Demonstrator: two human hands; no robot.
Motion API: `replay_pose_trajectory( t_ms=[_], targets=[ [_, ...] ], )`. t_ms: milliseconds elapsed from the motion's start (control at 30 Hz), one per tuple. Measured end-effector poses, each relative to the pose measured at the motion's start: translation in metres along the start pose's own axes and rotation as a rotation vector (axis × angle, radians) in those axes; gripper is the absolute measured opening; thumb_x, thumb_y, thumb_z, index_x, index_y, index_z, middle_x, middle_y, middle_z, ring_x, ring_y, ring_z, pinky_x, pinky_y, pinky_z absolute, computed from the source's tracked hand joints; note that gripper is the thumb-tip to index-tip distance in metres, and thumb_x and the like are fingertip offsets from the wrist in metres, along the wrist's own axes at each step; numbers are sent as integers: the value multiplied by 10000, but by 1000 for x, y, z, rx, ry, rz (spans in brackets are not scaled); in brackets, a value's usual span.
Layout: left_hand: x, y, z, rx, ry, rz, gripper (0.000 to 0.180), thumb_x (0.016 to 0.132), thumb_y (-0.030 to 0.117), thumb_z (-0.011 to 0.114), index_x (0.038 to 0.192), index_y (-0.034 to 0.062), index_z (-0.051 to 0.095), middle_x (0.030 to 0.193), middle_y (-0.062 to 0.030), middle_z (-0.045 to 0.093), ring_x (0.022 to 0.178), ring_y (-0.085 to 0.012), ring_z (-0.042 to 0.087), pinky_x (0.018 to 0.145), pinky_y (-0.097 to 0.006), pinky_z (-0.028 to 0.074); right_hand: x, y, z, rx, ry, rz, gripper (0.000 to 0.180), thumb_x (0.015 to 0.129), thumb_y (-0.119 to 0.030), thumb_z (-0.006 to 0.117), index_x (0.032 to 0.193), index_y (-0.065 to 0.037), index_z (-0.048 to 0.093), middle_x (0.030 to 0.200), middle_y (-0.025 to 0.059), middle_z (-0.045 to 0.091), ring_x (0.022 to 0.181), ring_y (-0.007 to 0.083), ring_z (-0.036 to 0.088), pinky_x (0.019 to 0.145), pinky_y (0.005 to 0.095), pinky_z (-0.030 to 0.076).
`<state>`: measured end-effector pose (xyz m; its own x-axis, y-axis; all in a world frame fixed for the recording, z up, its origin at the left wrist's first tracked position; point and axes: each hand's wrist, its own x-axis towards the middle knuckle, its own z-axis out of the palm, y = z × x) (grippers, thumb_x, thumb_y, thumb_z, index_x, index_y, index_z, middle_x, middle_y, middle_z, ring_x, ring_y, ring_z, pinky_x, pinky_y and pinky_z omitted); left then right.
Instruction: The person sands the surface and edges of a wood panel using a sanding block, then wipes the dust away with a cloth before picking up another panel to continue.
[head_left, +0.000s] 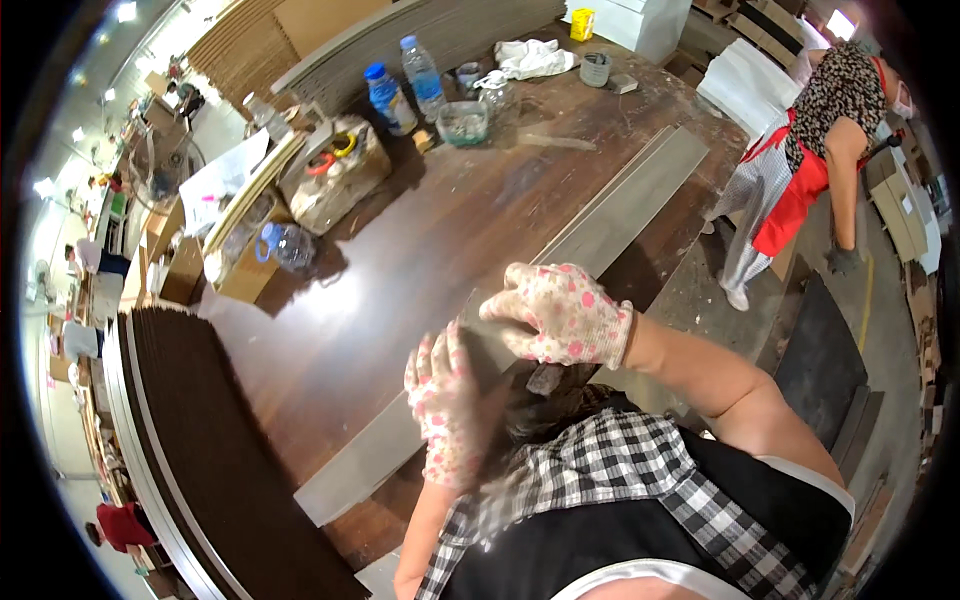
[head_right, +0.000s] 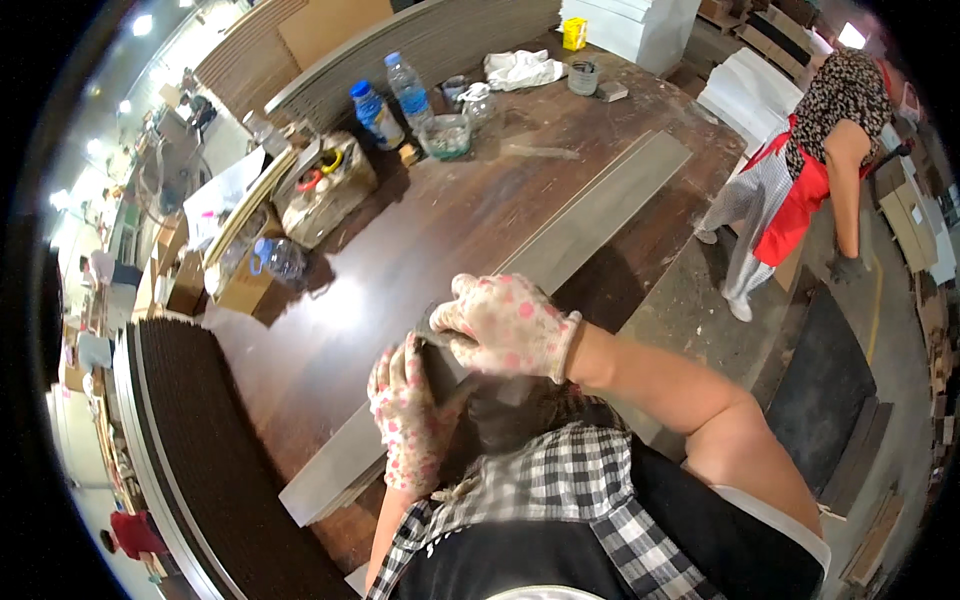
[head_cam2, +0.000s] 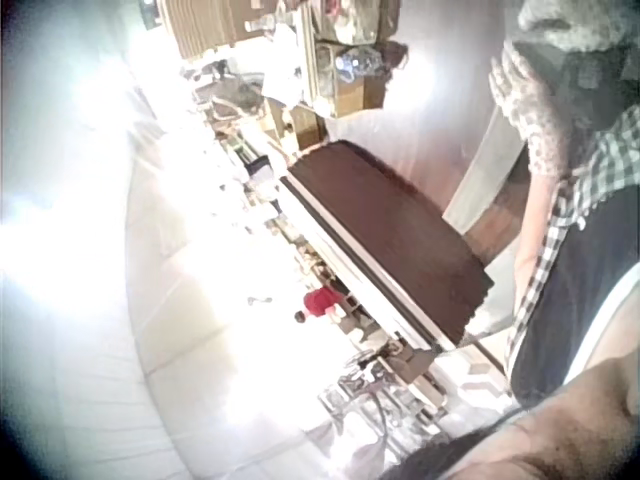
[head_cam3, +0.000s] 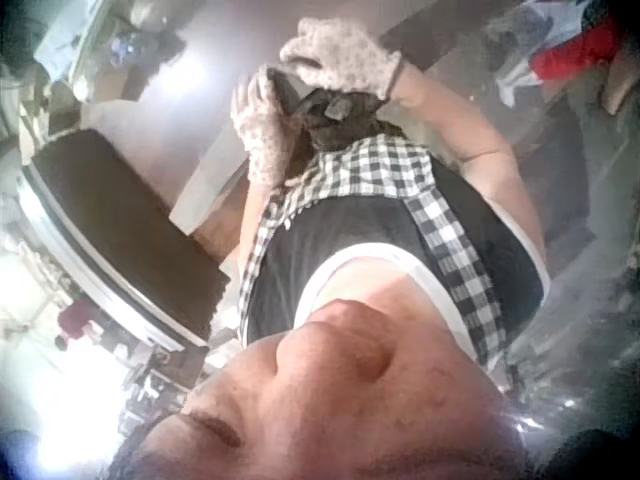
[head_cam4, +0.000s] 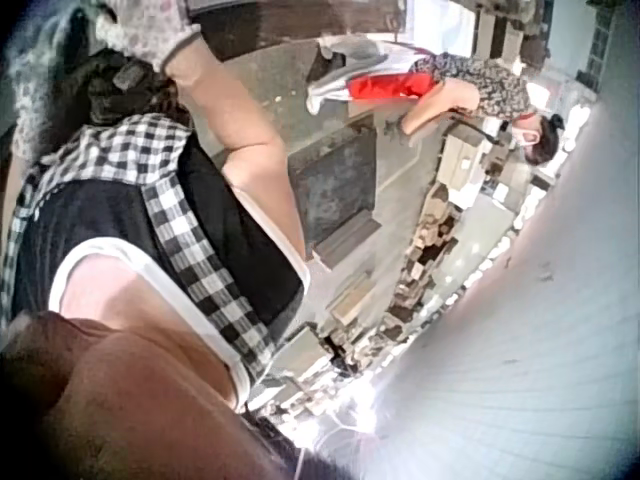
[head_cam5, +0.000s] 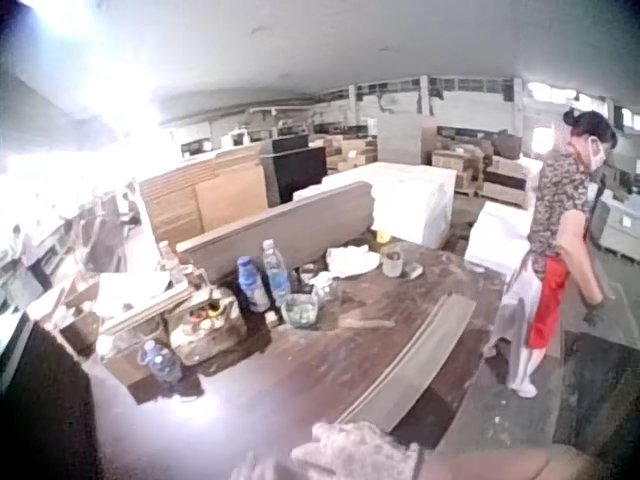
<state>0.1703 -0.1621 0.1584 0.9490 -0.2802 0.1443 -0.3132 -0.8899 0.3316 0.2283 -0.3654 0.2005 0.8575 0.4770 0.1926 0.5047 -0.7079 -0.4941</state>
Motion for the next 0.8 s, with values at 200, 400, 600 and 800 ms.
replay_pose_trajectory(
  t_ms=[200,400,600,800],
  targets=[
    [12,3,-10,-16,-53,-84,797,667,301,871,1329,8,536,1273,-163,602,1176,-362,550,1033,-487,407,-8,123,-79,-448,65,308,203,817,-268,624,989,-187,696,866,86,611,751,243,635,684,374,567],
    [22,13,-17,-14,-90,-104,810,671,361,855,1339,34,536,1266,-161,595,1170,-370,539,1013,-485,415,-4,105,-72,34,33,-24,240,797,-279,666,999,-153,693,861,102,607,776,269,652,661,409,550],
    [8,17,-23,44,-92,-89,833,700,460,796,1370,58,508,1253,-164,588,1158,-368,539,1005,-493,406,-20,242,-155,-465,92,263,262,914,-418,572,874,-178,669,831,85,627,841,259,649,701,411,546],
    [7,23,-21,88,-70,-82,880,604,411,837,1347,66,518,1224,-152,595,1144,-361,541,993,-489,405,-21,259,-181,-357,55,343,244,833,-347,628,980,-172,713,949,91,666,934,261,665,851,404,547]
  ],
)
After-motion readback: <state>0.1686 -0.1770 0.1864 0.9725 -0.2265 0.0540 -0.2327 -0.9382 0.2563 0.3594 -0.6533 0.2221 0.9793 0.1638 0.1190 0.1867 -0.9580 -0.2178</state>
